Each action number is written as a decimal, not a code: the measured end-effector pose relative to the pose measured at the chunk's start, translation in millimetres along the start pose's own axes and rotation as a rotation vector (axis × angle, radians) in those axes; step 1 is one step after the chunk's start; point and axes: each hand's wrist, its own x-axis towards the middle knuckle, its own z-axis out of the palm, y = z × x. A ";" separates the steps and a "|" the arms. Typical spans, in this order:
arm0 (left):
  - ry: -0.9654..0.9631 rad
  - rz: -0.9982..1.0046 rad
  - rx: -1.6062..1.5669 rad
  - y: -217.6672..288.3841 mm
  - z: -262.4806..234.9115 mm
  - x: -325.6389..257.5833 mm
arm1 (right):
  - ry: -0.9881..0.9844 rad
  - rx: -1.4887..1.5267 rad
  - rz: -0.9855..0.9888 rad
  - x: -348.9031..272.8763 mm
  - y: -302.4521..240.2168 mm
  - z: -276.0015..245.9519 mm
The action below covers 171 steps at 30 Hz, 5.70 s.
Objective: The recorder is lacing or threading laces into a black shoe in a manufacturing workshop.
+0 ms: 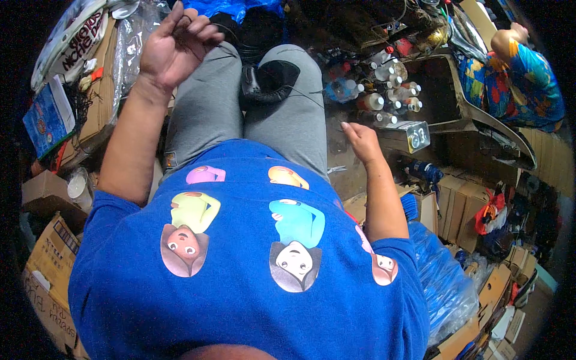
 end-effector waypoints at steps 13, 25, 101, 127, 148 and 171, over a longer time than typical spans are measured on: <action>-0.140 0.502 1.649 21.7 -65.7 29.9 | 0.360 0.431 0.149 2.8 16.3 -61.9; -0.676 0.276 1.613 -81.1 -21.6 -14.0 | -0.234 -0.045 -0.316 73.3 -172.8 3.5; -0.937 -0.211 1.302 -62.7 0.8 59.6 | -0.289 0.078 -0.341 47.6 -167.5 -27.4; -0.891 -0.368 1.130 -63.7 -7.9 62.5 | -0.179 0.023 -0.416 27.9 -171.2 -27.2; -0.991 -0.241 1.238 -66.6 0.1 65.3 | -0.371 0.337 -0.273 54.7 -141.4 -20.0; -0.150 0.507 1.960 24.6 -89.6 8.4 | 0.088 -0.126 -0.556 16.5 -171.2 8.6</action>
